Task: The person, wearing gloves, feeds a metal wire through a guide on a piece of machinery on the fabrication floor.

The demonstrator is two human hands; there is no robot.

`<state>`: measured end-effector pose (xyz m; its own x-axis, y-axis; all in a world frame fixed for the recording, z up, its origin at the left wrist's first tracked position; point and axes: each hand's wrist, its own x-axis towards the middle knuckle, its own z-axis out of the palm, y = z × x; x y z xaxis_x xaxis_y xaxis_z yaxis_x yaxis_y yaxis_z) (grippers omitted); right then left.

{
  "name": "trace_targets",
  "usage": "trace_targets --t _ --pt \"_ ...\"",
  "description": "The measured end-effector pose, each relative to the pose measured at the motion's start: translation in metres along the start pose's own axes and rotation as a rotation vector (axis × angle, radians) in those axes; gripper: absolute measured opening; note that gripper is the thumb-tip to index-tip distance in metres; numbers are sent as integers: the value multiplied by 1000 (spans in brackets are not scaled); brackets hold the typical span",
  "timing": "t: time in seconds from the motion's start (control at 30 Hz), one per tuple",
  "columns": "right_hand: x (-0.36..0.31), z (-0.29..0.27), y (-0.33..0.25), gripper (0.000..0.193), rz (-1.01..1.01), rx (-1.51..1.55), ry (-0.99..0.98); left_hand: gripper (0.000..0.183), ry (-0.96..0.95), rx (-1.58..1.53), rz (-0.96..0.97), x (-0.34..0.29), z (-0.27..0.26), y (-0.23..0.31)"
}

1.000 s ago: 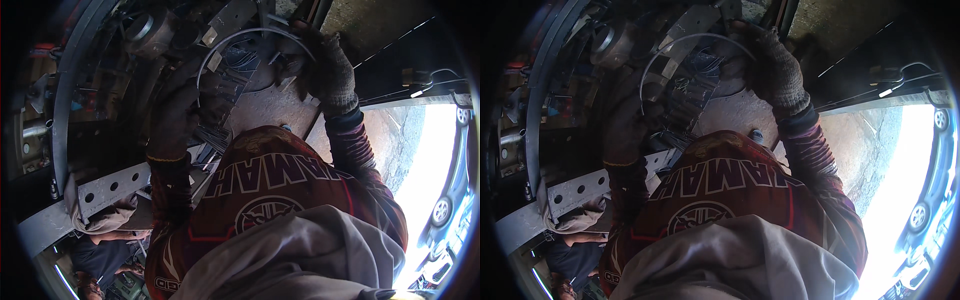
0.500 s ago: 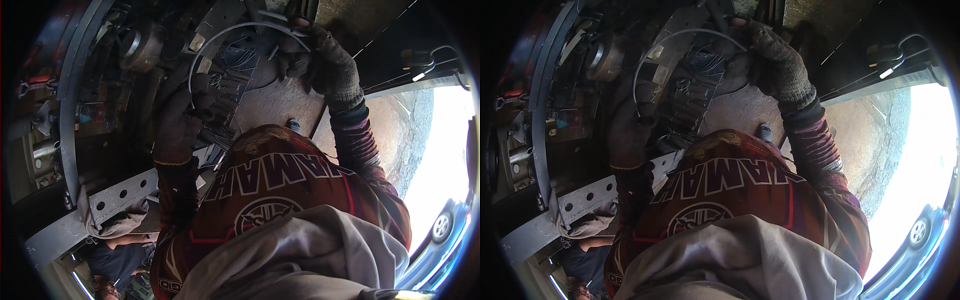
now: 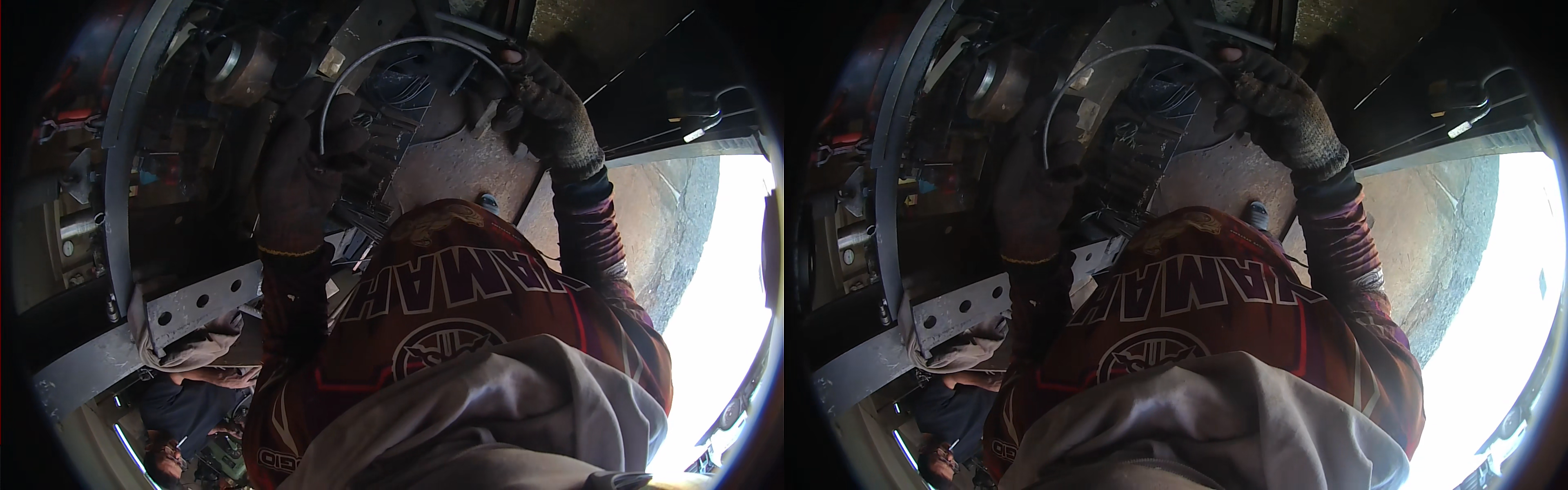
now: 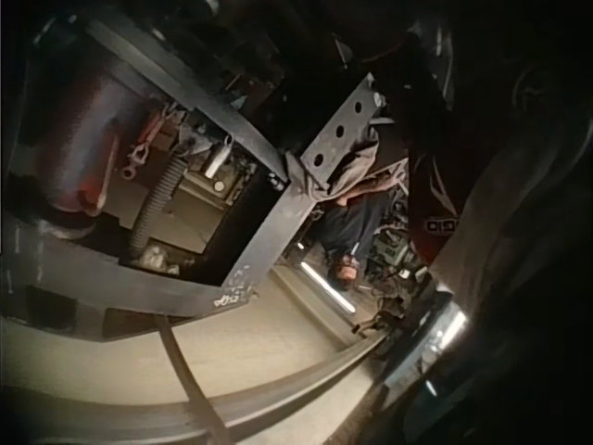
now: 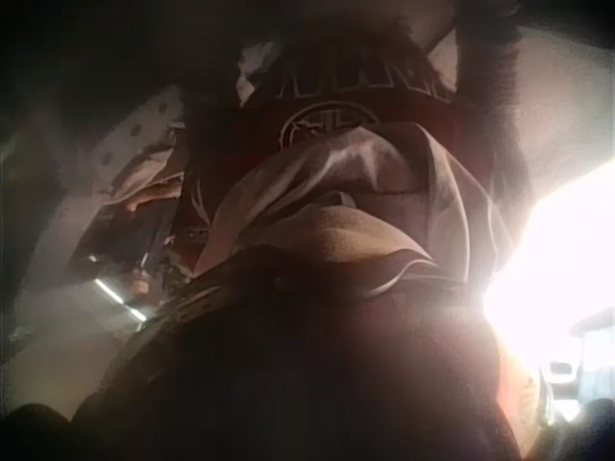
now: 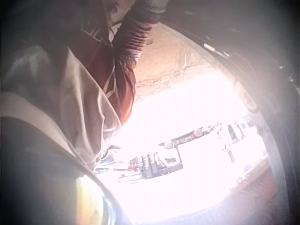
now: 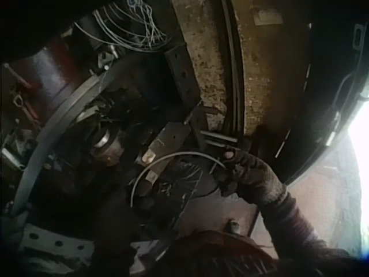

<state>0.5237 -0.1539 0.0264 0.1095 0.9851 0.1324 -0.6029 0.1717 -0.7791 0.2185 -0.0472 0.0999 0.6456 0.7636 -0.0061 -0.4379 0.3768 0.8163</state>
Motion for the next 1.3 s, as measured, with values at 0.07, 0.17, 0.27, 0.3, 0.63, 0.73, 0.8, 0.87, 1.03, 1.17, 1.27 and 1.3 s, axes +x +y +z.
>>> trace_targets --t 0.07,0.17,0.27,0.3,0.63,0.73,0.8,0.87,1.03,1.17,1.27,1.3 --pt "-1 -1 0 43 -6 -18 29 47 -45 -36 -20 -3 1 -1" --pt "-1 -1 -1 43 -32 -96 79 45 102 333 29 -16 23 4" --pt "-1 -1 -5 41 -84 -190 42 44 62 396 56 -20 27 3" --pt "0 1 -6 41 -102 -194 41 42 87 460 91 -22 28 2" --pt "21 -24 7 38 -383 -350 -48 22 -136 1535 647 -10 46 -4" --pt "31 -28 -2 52 -376 -286 -81 19 -145 1703 796 -2 47 -9" --pt "33 -37 0 47 -400 -168 -134 18 -156 1726 869 9 45 -15" --pt "34 -41 -2 44 -401 -135 -148 17 -154 1648 884 17 45 -19" --pt "35 -50 -6 45 -380 -209 -112 15 -124 1682 931 26 45 -28" --pt "35 -62 4 43 -279 -194 -126 16 -76 1684 819 20 48 -38" --pt "19 -48 5 35 -83 -250 28 18 43 1497 645 2 15 -60" --pt "17 -53 9 34 -22 -268 28 20 91 1518 555 -5 8 -66"
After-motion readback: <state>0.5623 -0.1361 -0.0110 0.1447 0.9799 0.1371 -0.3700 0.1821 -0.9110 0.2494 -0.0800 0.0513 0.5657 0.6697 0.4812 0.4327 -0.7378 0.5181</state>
